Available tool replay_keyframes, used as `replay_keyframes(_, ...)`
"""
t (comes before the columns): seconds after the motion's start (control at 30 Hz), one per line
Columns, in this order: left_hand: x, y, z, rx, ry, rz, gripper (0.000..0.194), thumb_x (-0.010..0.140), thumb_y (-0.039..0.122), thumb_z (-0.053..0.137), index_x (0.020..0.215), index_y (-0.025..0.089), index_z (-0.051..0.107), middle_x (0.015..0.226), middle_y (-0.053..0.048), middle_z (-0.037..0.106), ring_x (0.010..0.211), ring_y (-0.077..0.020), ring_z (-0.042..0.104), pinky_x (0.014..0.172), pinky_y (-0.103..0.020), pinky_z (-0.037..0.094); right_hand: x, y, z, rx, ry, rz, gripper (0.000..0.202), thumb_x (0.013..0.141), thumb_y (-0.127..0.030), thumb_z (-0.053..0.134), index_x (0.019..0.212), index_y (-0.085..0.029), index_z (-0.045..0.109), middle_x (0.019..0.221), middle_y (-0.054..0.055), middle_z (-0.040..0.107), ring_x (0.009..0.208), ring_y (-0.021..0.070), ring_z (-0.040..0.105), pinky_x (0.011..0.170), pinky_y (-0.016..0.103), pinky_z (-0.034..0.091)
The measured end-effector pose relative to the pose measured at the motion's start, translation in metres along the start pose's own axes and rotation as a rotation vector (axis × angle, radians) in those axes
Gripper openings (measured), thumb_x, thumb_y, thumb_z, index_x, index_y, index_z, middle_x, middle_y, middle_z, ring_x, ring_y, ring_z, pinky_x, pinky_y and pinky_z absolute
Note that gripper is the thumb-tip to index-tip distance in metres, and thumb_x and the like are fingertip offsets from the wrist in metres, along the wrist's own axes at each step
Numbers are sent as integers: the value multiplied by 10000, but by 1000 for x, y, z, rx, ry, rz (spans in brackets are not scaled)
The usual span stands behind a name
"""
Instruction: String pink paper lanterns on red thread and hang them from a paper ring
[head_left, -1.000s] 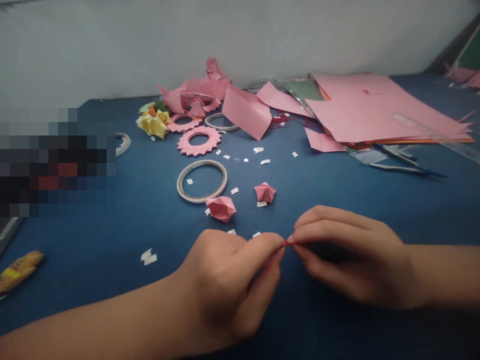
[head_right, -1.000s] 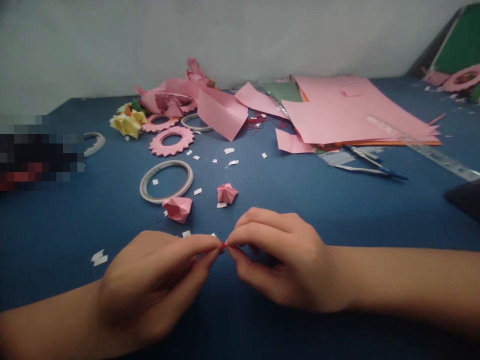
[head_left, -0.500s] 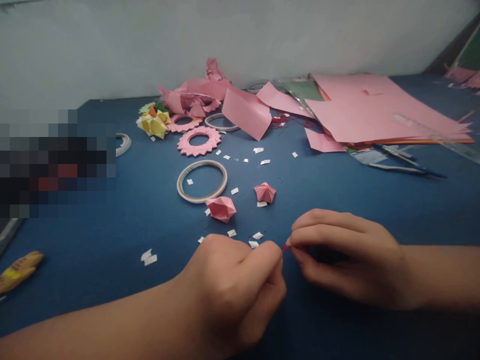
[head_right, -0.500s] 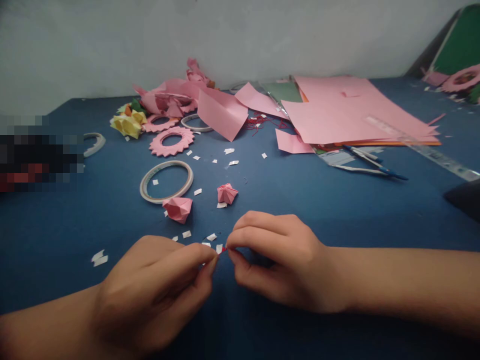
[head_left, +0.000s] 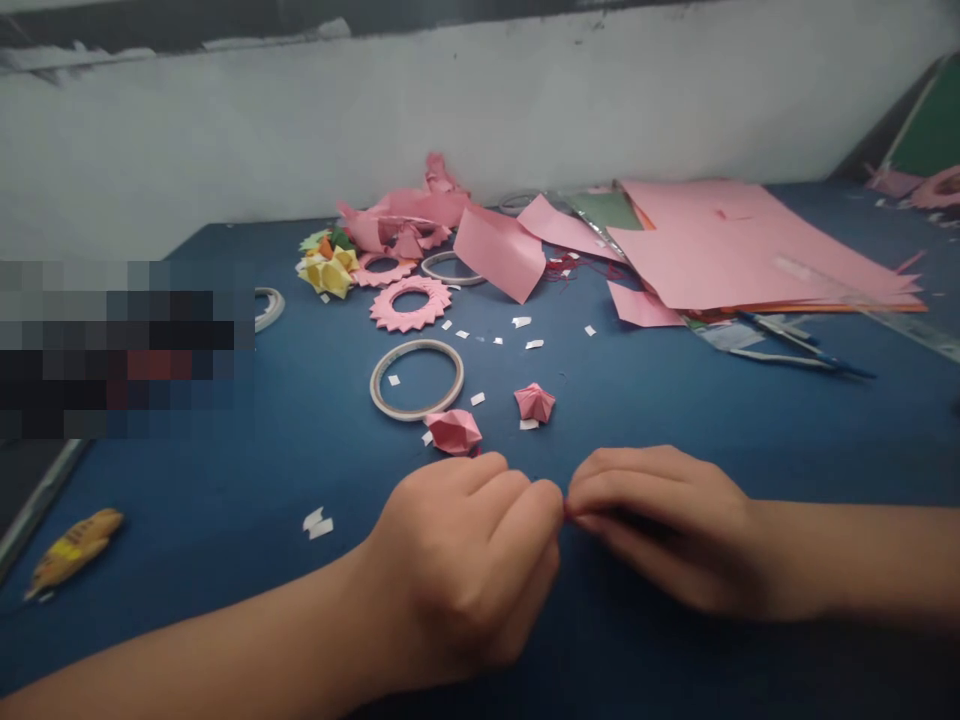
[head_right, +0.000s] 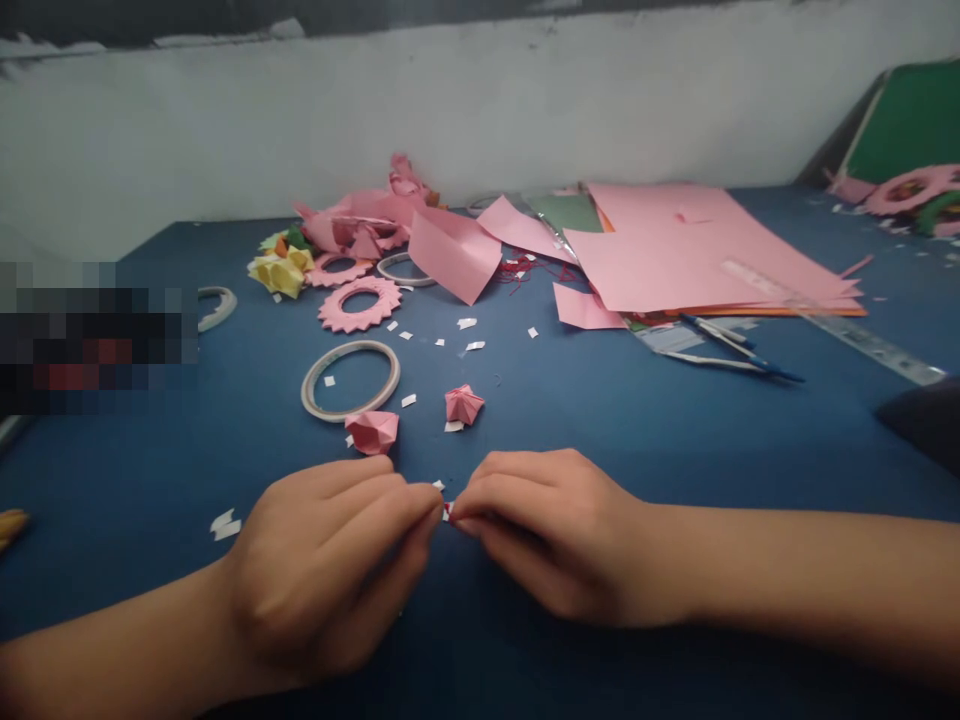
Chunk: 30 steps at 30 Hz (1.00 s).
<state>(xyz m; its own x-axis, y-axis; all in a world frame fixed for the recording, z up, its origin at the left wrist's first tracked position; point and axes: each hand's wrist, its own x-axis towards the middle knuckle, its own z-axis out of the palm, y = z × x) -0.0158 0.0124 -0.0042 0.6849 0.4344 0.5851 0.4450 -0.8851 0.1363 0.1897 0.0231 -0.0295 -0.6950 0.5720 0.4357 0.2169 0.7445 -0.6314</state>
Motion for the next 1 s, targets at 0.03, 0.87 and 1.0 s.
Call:
replay_keyframes(0.03, 1, -1, -1, 6, 1, -3, 123, 761, -3, 528, 802, 61, 624, 556, -49, 603, 477, -163, 442, 450, -303, 322, 0, -1, 0, -11, 0, 15, 138, 890, -99, 503, 1009, -154, 548, 869, 33, 623, 766, 94, 579, 693, 183, 479)
replay_keyframes(0.87, -5, -1, 5, 41, -72, 68, 251, 877, 64, 392, 794, 101, 626, 533, -15, 480, 497, -166, 367, 447, -310, 246, 1, -1, 0, -29, -89, -8, 193, 939, -176, 402, 755, -176, 458, 653, -11, 470, 589, 102, 409, 551, 228, 349)
replay_keyframes(1.0, 0, -4, 0, 14, -96, 41, 200, 833, 52, 436, 810, 95, 630, 544, -21, 486, 514, -170, 392, 461, -307, 305, -2, 1, 2, -2, -25, -16, 107, 923, -130, 434, 843, -171, 490, 689, -6, 515, 617, 96, 452, 568, 212, 378)
